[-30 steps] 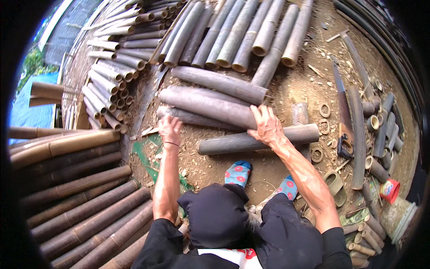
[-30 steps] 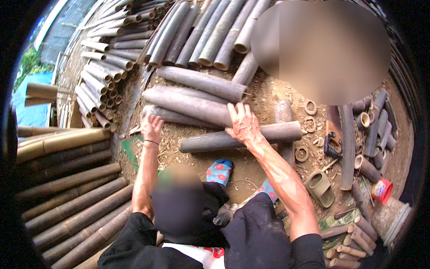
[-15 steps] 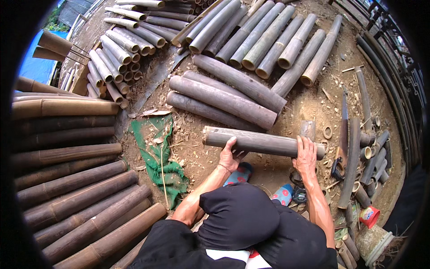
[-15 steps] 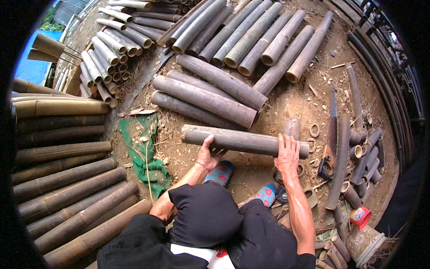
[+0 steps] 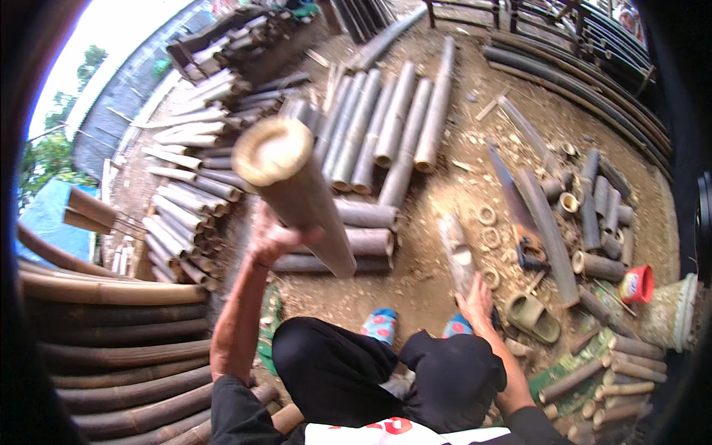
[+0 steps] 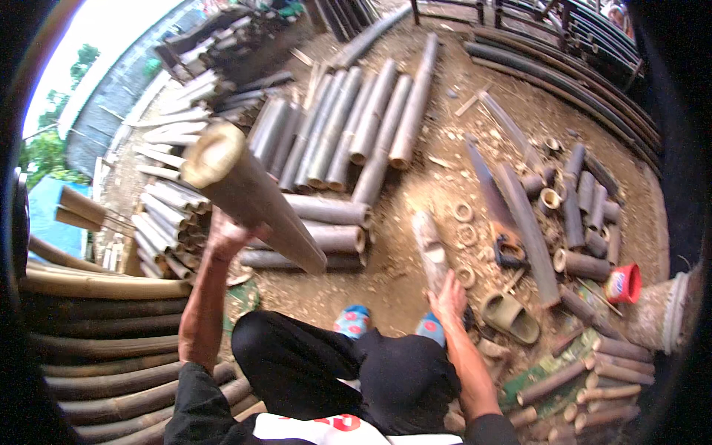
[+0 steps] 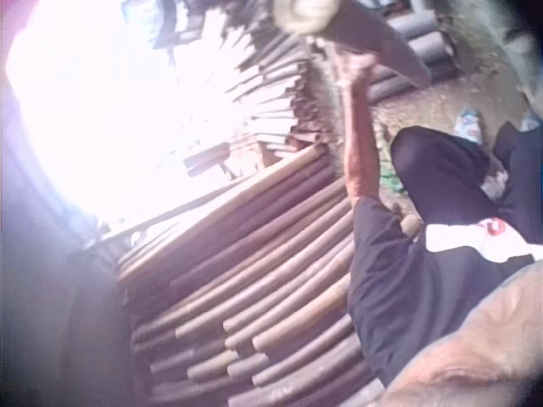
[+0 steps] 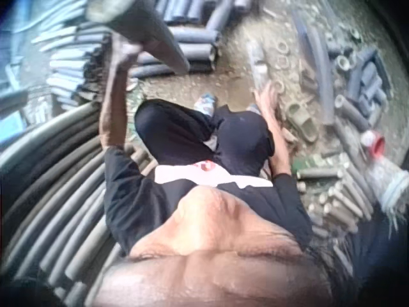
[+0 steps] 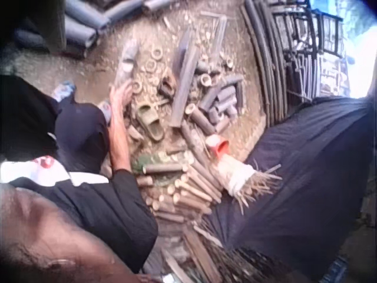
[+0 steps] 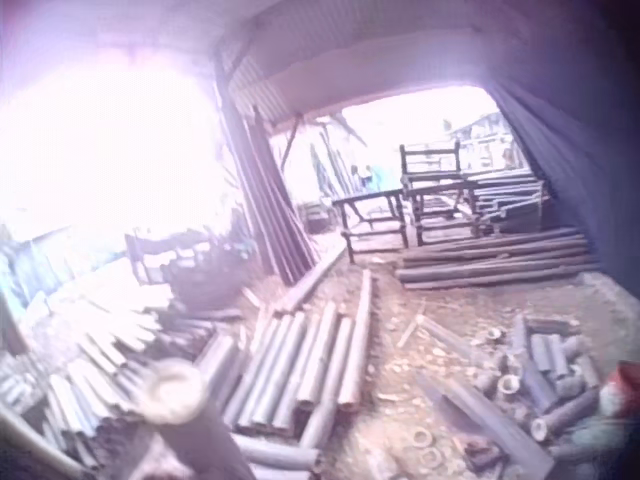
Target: The person saws bamboo poles using a hand saw, moves several poles aside by hand, and then continues sawing another bamboo pole.
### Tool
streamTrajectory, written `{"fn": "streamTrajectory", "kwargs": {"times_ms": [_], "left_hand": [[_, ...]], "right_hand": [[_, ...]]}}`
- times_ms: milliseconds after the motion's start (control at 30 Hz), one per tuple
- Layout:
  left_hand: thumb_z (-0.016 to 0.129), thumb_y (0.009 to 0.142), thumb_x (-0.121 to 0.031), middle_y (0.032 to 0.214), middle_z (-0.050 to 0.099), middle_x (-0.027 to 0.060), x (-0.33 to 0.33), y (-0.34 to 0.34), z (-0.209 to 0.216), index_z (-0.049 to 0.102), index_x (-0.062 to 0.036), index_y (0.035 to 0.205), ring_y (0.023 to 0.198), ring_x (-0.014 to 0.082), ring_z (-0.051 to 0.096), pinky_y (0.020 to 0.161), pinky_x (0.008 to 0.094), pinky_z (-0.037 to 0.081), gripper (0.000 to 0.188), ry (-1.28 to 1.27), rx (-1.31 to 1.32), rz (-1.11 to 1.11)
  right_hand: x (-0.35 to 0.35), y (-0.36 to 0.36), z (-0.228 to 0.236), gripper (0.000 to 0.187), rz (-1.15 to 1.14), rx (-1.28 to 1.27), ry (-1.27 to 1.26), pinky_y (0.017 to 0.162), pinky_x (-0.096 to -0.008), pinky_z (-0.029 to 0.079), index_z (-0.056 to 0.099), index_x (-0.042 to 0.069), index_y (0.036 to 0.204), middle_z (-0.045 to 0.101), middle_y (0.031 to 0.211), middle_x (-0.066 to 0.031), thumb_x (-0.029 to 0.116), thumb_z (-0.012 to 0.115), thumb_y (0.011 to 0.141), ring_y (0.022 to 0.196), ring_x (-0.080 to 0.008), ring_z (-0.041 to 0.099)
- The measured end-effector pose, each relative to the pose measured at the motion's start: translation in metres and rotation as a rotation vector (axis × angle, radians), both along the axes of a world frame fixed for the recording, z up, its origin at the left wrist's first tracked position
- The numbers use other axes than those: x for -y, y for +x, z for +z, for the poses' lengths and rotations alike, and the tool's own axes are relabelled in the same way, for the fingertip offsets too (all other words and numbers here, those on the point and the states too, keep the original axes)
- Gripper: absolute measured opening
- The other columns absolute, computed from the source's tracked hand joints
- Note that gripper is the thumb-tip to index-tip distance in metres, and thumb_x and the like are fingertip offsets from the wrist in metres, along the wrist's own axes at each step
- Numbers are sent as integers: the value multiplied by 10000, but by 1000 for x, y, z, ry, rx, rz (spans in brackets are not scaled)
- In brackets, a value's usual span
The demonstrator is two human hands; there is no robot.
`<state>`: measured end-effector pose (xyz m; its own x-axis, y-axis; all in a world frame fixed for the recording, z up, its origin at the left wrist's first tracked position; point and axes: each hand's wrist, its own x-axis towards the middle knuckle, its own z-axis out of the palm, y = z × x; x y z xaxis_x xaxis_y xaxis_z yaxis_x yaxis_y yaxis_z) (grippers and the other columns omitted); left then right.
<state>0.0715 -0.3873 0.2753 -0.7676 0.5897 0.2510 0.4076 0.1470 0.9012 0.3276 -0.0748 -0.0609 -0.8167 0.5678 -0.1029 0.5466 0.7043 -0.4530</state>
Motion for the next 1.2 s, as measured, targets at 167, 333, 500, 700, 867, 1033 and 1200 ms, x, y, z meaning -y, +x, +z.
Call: {"fn": "streamTrajectory", "kwargs": {"times_ms": [167,333,500,700,867,1033,1200], "left_hand": [[940,543,-187,1243,592,58,34,40,-32,504,-67,1314,1137,167,560,1028,340,445,894,-260,27,-111],[903,617,-186,1287,566,73,41,68,-23,477,-69,1349,1208,173,515,1069,370,399,854,-347,86,-178],[897,582,-172,1339,517,114,50,72,-24,437,-57,1385,1267,237,481,1093,381,373,932,-484,-44,-218],[854,552,-151,1217,525,160,28,67,-59,449,-55,1356,1186,345,513,1040,406,405,905,-511,-112,-312],[835,546,-199,1176,528,164,-13,61,-99,469,-52,1346,1156,356,505,1026,417,404,892,-588,-86,-352],[844,524,-258,1157,535,183,-66,65,-169,457,-95,1372,1143,372,502,1016,435,414,946,-787,-82,-204],[801,543,-278,1105,513,213,-142,70,-234,449,-178,1378,1098,409,514,979,448,461,912,-854,-151,-201]], "right_hand": [[2,16,-13,940,-84,83,-117,1007,-500,399,264,9,1459,430,1335,-235,298,775,724,1202,-434,449],[1,26,-15,911,-28,65,-39,1000,-502,390,292,7,1432,456,1285,-226,296,784,721,1179,-428,468],[-1,40,-9,867,-24,95,24,1090,-543,237,294,31,1443,460,1305,-217,358,733,772,1215,-386,466],[-9,64,-16,889,-26,79,-2,1052,-524,327,291,13,1465,441,1369,-212,399,714,785,1271,-402,399],[-9,107,0,781,94,154,117,1030,-510,368,425,29,1356,404,1423,-145,372,757,738,1240,-400,423],[14,108,5,643,300,437,180,896,-493,448,583,27,1165,483,1252,-132,415,771,688,1098,-339,509],[1,115,39,709,308,326,-174,934,-506,465,523,10,1307,511,1272,-203,438,689,768,1158,-382,501]]}}
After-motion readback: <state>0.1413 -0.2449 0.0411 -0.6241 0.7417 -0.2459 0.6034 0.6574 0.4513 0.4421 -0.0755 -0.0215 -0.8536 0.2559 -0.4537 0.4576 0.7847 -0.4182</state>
